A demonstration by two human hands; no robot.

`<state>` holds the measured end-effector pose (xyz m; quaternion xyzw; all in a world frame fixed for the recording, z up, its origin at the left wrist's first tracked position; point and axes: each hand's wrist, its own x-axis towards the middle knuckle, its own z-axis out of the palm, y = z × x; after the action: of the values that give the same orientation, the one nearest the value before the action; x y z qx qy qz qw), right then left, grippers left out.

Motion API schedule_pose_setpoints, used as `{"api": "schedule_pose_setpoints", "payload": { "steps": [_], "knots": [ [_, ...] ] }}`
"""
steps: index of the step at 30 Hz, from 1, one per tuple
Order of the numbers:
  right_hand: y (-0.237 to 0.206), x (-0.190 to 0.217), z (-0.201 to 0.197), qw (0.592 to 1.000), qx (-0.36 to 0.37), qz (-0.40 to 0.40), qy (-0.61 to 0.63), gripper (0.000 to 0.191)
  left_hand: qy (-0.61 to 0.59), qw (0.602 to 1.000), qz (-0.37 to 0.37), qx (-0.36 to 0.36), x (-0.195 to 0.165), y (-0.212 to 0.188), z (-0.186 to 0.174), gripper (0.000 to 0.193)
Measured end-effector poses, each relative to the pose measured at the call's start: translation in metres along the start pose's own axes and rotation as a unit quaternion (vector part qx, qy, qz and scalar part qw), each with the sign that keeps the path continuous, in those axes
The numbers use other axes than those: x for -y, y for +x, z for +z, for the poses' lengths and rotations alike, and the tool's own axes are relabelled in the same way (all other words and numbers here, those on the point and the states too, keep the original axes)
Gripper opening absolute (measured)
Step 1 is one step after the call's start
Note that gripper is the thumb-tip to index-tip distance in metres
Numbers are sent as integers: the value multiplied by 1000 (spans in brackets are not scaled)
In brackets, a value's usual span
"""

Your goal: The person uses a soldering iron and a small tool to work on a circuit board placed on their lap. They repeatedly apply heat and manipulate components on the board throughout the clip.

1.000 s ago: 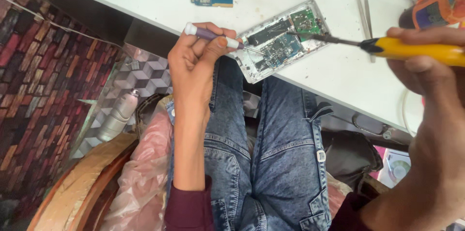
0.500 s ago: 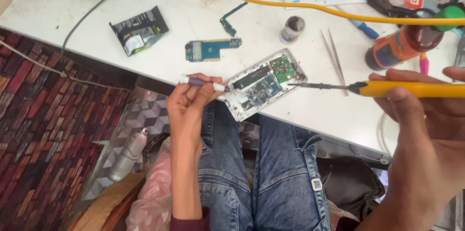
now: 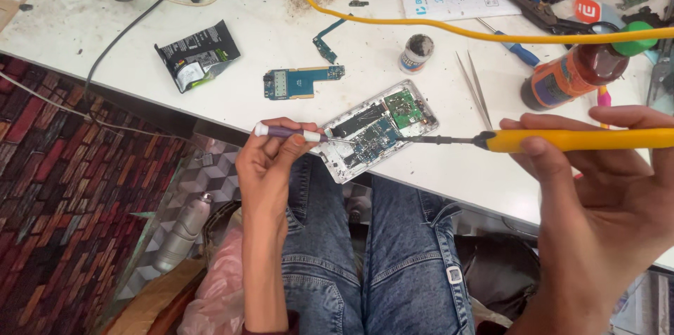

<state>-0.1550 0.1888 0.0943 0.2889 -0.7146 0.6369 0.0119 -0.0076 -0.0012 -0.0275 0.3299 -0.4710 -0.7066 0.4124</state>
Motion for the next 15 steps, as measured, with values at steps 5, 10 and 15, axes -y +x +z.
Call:
{"api": "schedule_pose_setpoints", "payload": {
  "steps": [5,10,15],
  "knots": [
    [-2,2,5,999,34,-33,-11,38,21,1000,-6,1,-5,-2,1,9],
    [-3,1,9,999,30,-29,-10,38,13,1000,5,17,-10,-5,2,10],
    [-1,1,8,999,37,-17,-8,36,14,1000,4,21,-13,-5,5,14]
  ]
}}
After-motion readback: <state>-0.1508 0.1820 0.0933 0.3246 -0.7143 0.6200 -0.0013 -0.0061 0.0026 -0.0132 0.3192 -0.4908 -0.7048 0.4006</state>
